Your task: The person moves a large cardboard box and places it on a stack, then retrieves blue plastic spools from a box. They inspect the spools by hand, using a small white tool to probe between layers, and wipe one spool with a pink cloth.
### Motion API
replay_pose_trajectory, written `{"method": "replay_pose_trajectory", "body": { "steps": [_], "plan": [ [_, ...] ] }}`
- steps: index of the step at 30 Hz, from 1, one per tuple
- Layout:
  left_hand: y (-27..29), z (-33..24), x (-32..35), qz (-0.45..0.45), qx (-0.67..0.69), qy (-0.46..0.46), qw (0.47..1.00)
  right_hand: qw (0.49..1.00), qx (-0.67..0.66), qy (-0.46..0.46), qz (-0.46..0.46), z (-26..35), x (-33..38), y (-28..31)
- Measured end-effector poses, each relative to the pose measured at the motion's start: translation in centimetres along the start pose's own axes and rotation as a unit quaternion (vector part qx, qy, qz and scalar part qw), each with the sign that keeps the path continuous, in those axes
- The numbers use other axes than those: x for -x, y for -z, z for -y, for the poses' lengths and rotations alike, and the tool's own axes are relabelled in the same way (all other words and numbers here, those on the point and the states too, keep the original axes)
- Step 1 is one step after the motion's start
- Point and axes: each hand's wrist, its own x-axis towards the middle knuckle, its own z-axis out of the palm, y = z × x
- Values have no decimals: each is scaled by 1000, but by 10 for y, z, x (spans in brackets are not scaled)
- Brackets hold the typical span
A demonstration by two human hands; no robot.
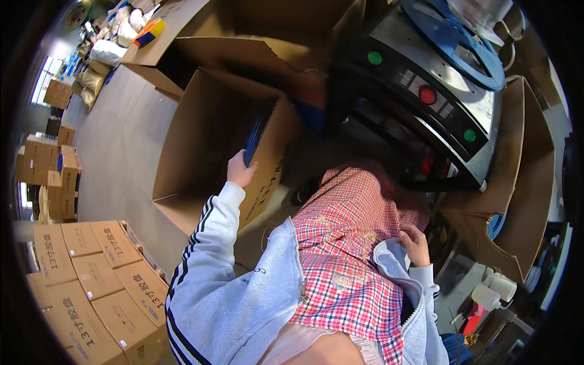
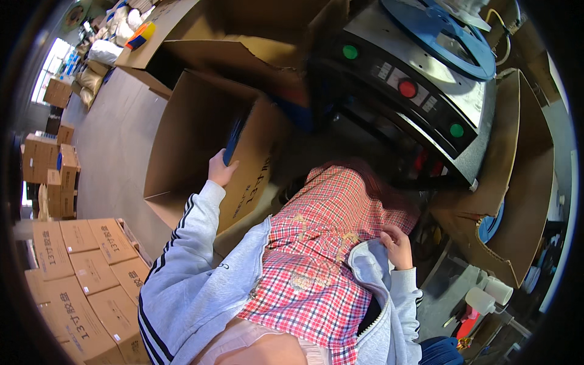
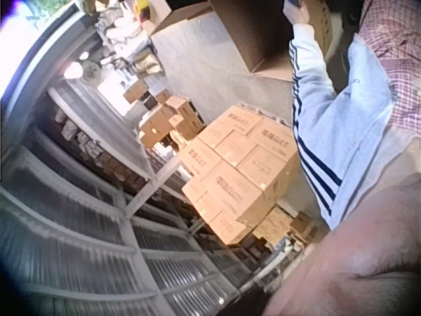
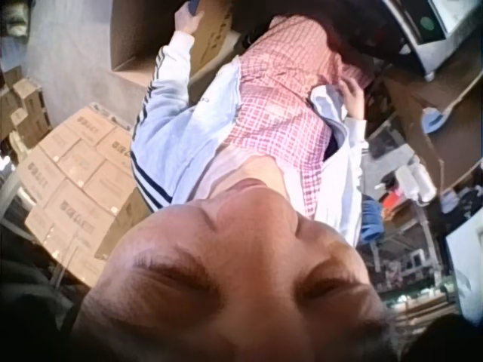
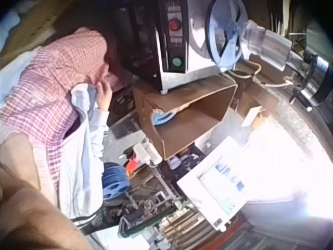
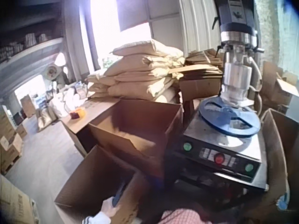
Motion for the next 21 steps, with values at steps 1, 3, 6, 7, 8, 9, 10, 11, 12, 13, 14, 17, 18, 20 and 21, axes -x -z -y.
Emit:
{"method": "replay_pose_trajectory", "body": {
  "steps": [1,3,6,7,8,9,10,11,12,13,14,17,18,20,21],
  "plan": [
    [0,1,-1,10,19,1,1000,1000,8,-3,-2,-8,-3,-2],
    [9,0,-3,51,98,-4,994,1000,15,2,-2,-11,-2,-2],
    [31,17,-11,112,90,20,989,1000,8,-18,2,-5,8,8],
    [36,27,-10,134,113,37,984,1000,7,-11,1,-20,8,14],
    [40,34,-12,160,140,48,976,1000,5,-7,-10,-31,11,21],
    [45,41,-9,179,192,90,961,1000,-3,-19,-11,-36,14,24],
    [51,52,-9,188,218,130,949,999,-11,-31,-15,-39,14,26],
    [57,57,-7,186,197,155,950,999,-4,-34,-9,-37,14,29],
    [63,62,-5,185,176,179,950,999,2,-39,-7,-37,10,30],
    [63,79,-4,199,154,201,947,999,8,-45,-6,-36,7,30],
    [57,90,-1,212,149,200,945,999,12,-50,-11,-33,6,31],
    [25,138,17,226,134,215,941,999,24,-45,2,-28,-3,27],
    [2,170,25,208,123,226,944,999,31,-43,9,-25,-5,25],
    [-42,215,30,170,-86,148,970,998,56,-38,14,-23,-3,22],
    [-65,215,26,188,-88,144,968,997,69,-35,9,-23,1,22]
  ]
}}
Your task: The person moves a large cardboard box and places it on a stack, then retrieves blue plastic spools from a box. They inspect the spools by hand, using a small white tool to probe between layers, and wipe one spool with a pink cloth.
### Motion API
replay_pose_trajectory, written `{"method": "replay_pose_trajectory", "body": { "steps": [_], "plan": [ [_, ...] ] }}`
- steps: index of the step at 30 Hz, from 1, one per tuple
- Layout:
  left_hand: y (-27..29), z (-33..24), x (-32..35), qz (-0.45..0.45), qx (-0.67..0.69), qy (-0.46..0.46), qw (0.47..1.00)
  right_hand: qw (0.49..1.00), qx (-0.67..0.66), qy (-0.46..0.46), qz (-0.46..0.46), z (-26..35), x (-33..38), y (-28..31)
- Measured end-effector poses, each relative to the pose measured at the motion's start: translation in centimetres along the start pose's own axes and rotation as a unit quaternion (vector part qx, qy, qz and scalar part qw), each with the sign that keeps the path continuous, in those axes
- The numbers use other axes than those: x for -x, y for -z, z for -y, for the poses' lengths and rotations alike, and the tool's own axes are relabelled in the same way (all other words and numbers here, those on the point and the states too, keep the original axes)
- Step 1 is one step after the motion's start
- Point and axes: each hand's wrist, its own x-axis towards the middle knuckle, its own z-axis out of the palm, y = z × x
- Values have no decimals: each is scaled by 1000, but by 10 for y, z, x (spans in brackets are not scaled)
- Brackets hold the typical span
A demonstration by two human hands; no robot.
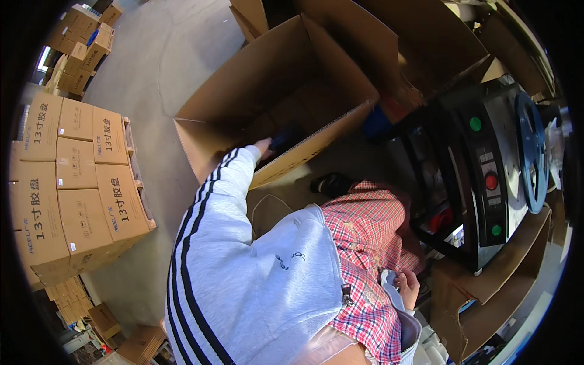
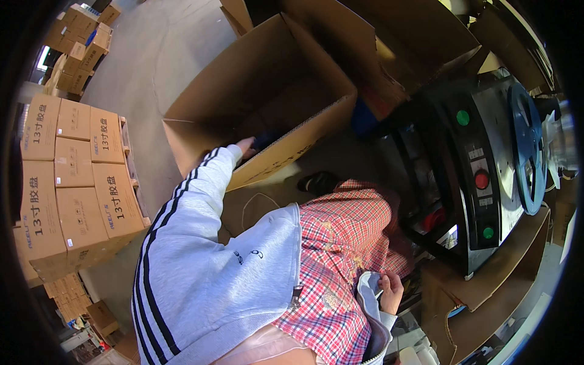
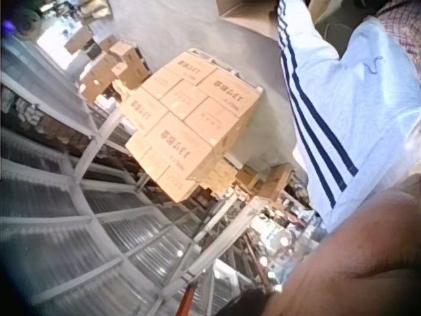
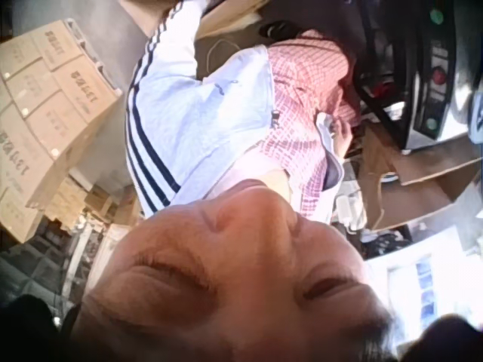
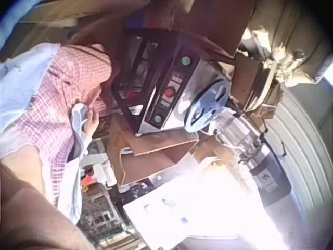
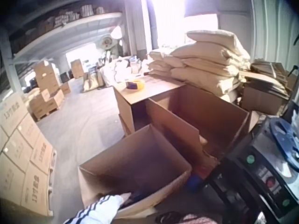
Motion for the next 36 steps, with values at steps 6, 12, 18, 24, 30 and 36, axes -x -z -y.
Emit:
{"method": "replay_pose_trajectory", "body": {
  "steps": [6,12,18,24,30,36],
  "plan": [
    [-65,-16,-14,199,-8,55,978,1000,-18,-21,9,-2,7,5],
    [-45,-12,-14,196,75,90,974,1000,-15,-19,-5,4,18,-3],
    [1,11,-10,145,-104,5,984,999,-38,3,-30,-13,17,-12],
    [34,-11,-11,126,73,-13,989,991,89,44,-89,8,28,-4],
    [126,39,44,-14,480,80,873,987,28,91,-133,-21,63,-1],
    [160,-259,119,-296,185,-308,885,967,-86,49,-237,-46,102,-5]
  ]
}}
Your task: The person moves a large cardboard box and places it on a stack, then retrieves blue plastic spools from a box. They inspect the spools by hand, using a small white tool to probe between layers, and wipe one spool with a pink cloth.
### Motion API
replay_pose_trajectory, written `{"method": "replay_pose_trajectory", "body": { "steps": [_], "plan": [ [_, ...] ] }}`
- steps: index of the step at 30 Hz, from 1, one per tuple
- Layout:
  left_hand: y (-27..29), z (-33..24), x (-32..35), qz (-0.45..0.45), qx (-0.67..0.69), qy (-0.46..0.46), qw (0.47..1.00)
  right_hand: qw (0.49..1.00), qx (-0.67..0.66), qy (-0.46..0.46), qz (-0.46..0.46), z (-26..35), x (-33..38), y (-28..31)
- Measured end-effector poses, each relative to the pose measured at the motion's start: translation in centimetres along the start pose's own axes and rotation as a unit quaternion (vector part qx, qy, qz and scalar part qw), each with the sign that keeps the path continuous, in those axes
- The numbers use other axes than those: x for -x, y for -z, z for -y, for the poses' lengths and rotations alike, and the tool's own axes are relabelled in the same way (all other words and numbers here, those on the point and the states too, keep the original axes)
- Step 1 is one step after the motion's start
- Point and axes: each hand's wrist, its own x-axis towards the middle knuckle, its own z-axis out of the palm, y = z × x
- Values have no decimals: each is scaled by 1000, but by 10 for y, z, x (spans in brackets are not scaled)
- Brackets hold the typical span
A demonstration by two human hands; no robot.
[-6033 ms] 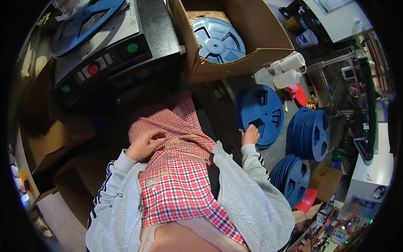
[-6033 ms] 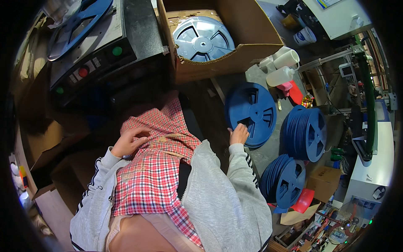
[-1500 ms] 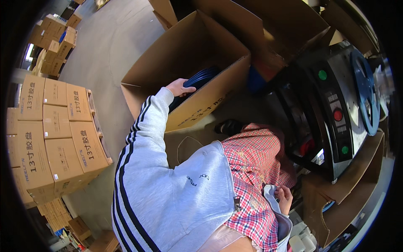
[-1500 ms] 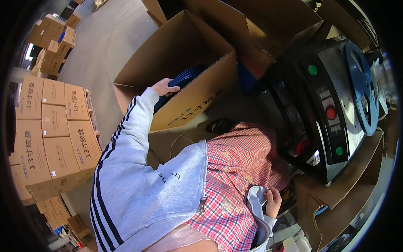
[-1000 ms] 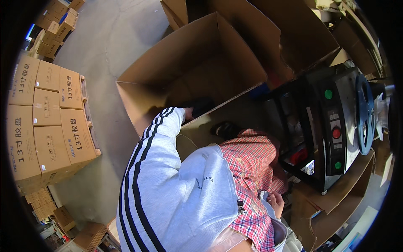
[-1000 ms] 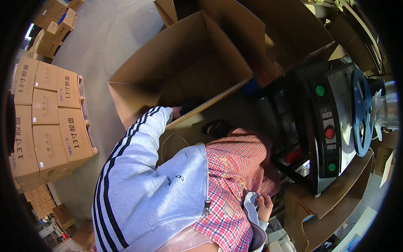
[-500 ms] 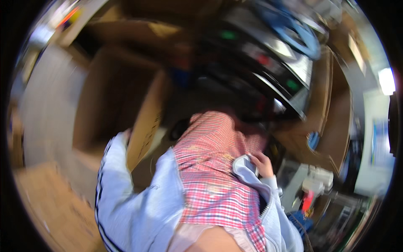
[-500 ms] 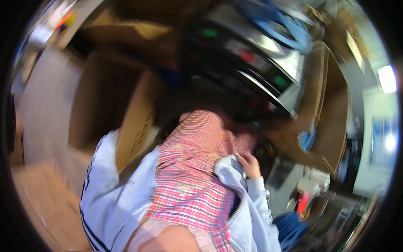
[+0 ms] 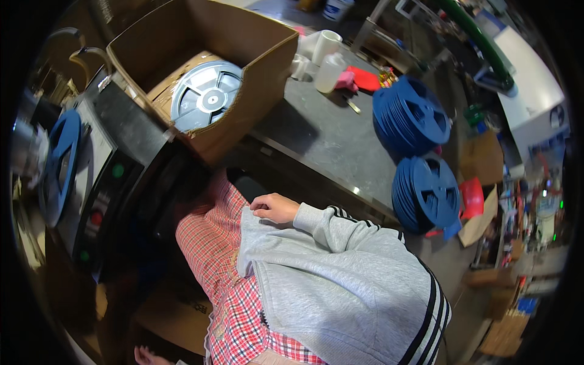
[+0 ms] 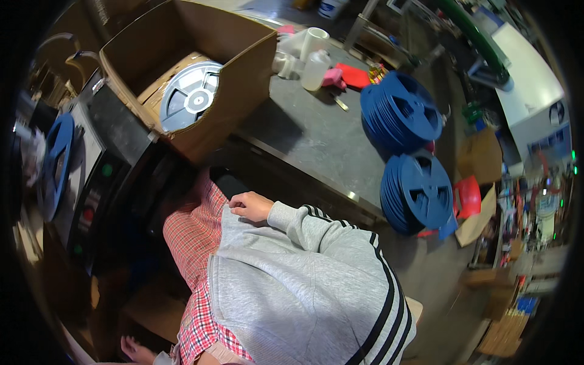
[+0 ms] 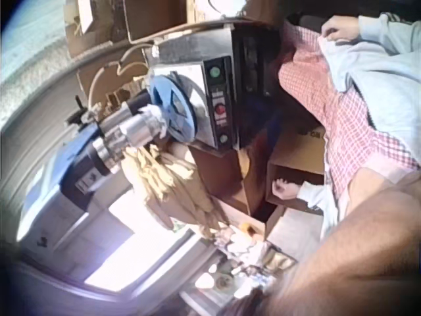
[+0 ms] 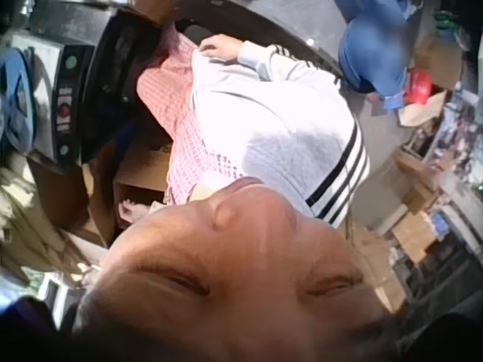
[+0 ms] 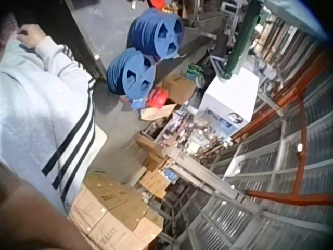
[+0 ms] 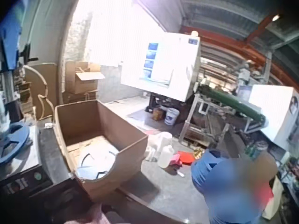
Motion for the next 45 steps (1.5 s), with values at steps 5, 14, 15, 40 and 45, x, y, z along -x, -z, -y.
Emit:
{"method": "replay_pose_trajectory", "body": {
  "steps": [5,14,15,40,45],
  "plan": [
    [-168,-144,16,389,118,-19,913,989,42,17,-142,-40,36,41],
    [-284,-220,86,709,132,-125,682,841,320,-333,-281,-85,258,238],
    [-291,-218,88,715,133,-104,678,811,325,-387,-295,-90,290,244],
    [-348,-274,144,750,53,-160,639,737,340,-466,-352,-213,374,209],
    [-359,-271,141,756,51,-149,635,746,351,-488,-285,-206,369,217]
  ]
}}
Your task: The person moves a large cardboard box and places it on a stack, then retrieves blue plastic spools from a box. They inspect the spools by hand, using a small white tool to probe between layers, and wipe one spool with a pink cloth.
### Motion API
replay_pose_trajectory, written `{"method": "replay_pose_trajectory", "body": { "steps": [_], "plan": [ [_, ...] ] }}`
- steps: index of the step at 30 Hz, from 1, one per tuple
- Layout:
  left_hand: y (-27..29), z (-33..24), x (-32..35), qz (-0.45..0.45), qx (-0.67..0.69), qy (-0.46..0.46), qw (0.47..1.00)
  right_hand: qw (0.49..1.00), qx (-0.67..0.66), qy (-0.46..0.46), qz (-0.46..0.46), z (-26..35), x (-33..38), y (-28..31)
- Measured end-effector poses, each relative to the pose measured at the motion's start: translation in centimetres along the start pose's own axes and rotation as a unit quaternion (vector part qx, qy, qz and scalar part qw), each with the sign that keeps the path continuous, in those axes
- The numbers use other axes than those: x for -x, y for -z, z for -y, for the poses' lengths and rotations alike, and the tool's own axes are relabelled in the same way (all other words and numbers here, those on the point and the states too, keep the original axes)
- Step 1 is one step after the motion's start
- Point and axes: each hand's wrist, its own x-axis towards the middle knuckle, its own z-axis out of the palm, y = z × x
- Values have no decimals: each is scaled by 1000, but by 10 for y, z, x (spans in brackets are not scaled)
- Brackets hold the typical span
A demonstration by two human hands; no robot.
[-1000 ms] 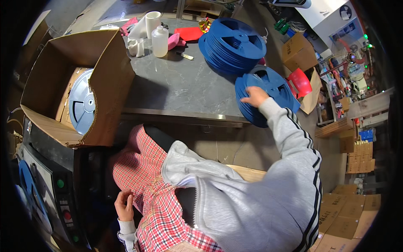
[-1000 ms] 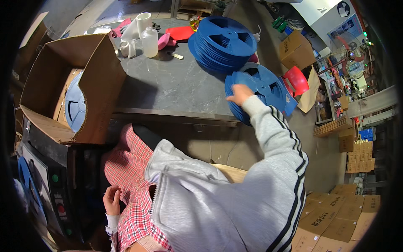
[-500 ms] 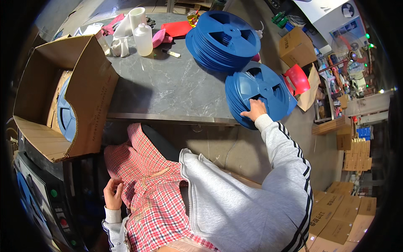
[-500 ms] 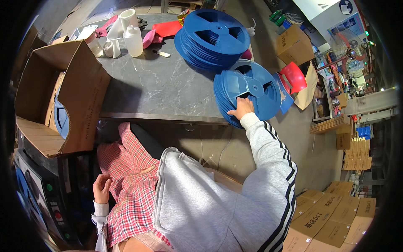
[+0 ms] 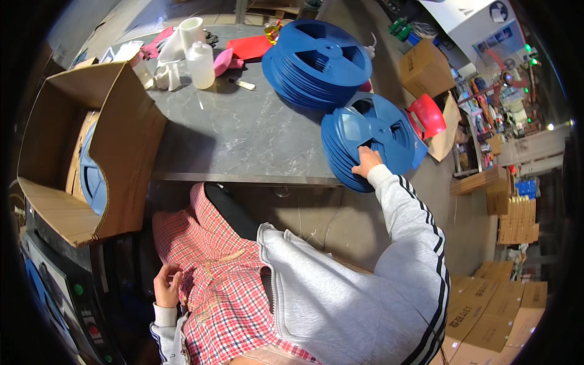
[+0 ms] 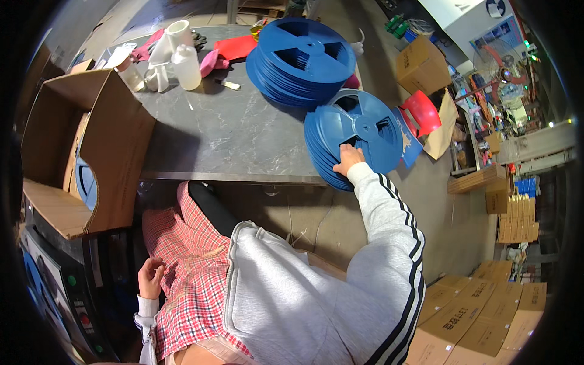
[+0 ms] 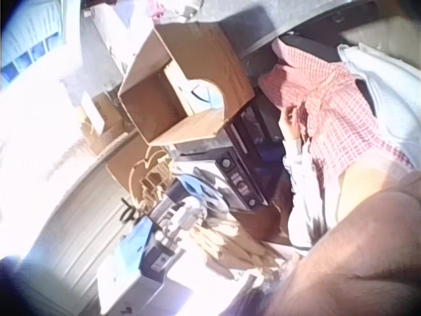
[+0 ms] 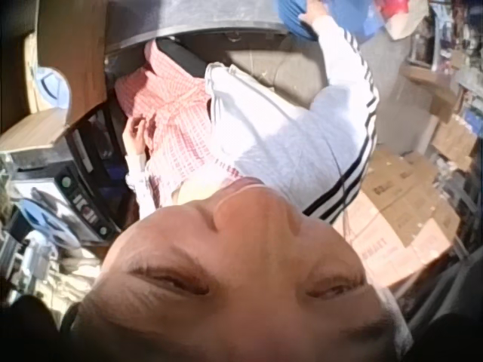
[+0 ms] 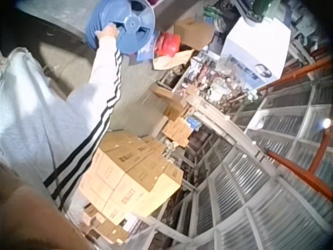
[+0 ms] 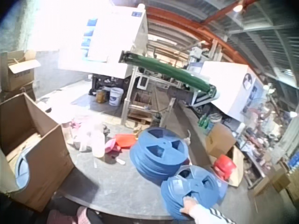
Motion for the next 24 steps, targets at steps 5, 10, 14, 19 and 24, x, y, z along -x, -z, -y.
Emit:
{"method": "replay_pose_trajectory", "body": {
  "steps": [5,10,14,19,24],
  "plan": [
    [3,5,-9,39,-40,-40,998,998,-26,36,33,-3,11,10],
    [-4,22,-16,85,41,25,995,997,-27,42,-63,-13,7,12],
    [9,60,-25,118,178,109,971,999,17,32,-3,-17,5,29],
    [21,43,-48,174,-10,-16,985,999,31,40,0,-23,15,40],
    [11,14,-41,148,-35,-43,987,990,54,86,-94,-27,9,46]
  ]
}}
